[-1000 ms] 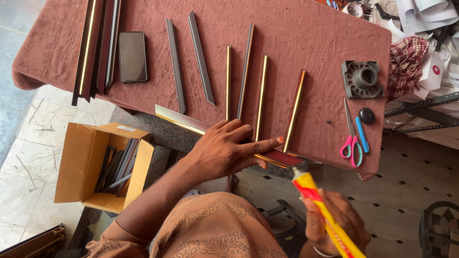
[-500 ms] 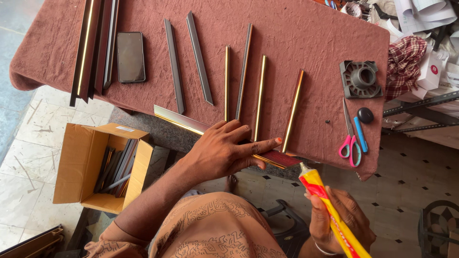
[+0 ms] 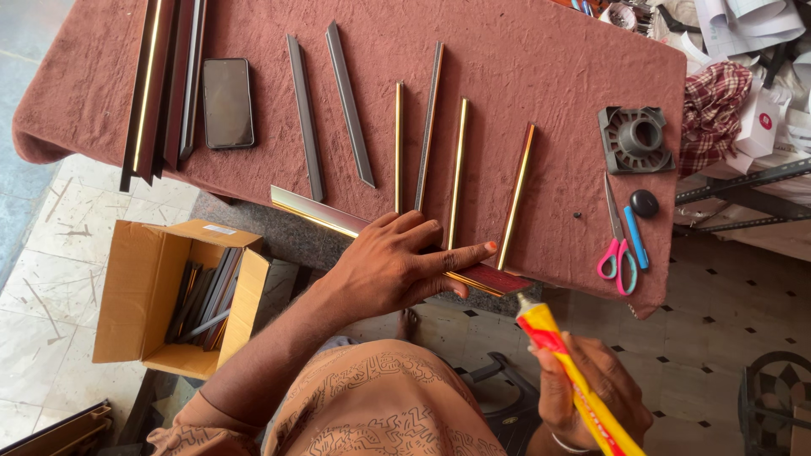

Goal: The person retrieves long, thin wooden strips from a cardboard box and applies glue to their edges using a yellow tube. The person handles the strips one at a time, applies glue along the length, and places them on a table.

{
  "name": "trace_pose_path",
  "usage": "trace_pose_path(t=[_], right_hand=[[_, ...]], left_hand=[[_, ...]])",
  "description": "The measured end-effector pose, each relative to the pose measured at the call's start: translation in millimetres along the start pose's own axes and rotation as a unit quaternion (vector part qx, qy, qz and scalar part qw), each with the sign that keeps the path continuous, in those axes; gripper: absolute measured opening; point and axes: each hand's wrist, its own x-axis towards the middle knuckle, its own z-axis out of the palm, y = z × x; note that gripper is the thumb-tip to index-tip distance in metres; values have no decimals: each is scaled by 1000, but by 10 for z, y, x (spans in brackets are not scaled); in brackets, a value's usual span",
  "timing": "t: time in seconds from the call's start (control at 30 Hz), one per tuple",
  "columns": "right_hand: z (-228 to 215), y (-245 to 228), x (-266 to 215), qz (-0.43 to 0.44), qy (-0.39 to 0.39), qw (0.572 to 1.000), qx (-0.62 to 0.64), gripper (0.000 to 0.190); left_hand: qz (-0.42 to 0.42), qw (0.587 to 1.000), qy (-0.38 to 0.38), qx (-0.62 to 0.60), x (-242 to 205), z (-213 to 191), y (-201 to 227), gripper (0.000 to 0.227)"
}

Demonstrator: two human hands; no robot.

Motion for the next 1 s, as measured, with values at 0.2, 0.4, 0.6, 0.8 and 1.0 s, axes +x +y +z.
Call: trace_pose_path(t=[0.2,0.4,0.6,0.8,1.0], right_hand=[[-24,30,-38,-20,-4,998,-59,20],[-65,168,-352,237,176,943,157,27],[-307,563,-820,321,323,874,171,38],[-488,1028,-1617,351,315,856,212,43],[-564,1316,-2044,375,255,866,212,63]], left_hand=[[-3,1000,-23,-13,24,-36,-11,63],[32,990,-138,19,255,124,-125,59],[199,877,-321,296,710,1151,-311,30],[247,909,-251,222,866,2396,-629,19],[249,916,-217,227,890,2545,-735,37]])
